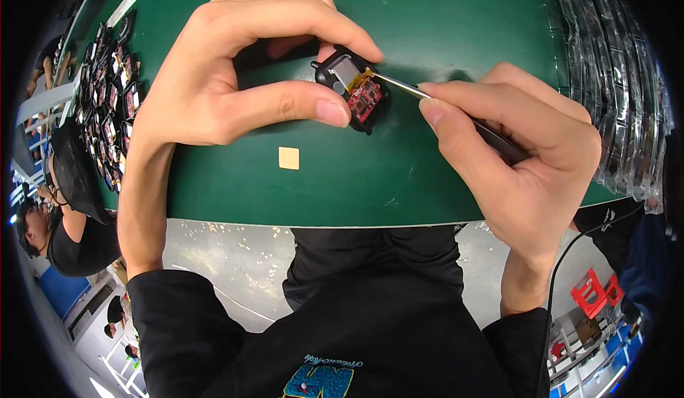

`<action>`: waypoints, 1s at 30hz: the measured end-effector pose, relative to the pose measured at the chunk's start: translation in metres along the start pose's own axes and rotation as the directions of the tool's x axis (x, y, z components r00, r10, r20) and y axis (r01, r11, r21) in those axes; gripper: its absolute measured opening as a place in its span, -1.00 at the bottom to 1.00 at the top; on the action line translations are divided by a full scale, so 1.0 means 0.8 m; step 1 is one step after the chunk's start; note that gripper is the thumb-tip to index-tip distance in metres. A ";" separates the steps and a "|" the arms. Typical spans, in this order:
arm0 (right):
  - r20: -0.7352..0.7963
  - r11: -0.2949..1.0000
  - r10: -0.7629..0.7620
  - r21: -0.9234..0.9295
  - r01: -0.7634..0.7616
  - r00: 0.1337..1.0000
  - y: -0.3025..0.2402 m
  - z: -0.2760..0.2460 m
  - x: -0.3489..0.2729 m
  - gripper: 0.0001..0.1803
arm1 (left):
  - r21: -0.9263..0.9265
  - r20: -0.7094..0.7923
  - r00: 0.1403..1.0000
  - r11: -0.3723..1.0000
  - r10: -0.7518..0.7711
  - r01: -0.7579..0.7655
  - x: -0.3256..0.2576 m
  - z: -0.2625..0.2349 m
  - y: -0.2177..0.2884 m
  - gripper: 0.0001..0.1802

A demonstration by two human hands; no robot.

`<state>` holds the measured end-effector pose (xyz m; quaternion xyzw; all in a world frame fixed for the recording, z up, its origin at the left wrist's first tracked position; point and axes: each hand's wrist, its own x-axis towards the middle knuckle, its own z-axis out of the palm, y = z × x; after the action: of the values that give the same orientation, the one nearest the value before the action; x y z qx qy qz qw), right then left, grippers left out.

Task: The recorder uses tweezers to carefully position a small component onto a circuit board within an electronic housing.

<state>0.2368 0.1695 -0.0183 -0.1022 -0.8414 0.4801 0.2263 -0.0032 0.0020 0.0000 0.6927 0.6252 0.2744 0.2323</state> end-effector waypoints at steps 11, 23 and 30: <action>0.004 0.997 -0.060 -0.054 0.061 0.998 0.001 0.001 0.002 -0.81 | 0.031 -0.010 0.997 0.997 0.077 -0.077 0.002 0.001 0.001 -0.34; -0.007 0.990 -0.123 -0.065 0.122 0.992 0.005 0.006 -0.004 -0.78 | 0.031 -0.027 0.998 0.998 0.060 -0.059 -0.001 0.008 0.005 -0.40; -0.022 0.991 -0.127 -0.039 0.126 0.992 0.006 -0.001 -0.008 -0.80 | 0.008 -0.076 0.996 0.999 0.041 -0.040 -0.004 0.012 0.004 -0.38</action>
<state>0.2423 0.1699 -0.0235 -0.0583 -0.8521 0.4478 0.2645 0.0054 -0.0012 -0.0048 0.6949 0.6203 0.3035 0.2005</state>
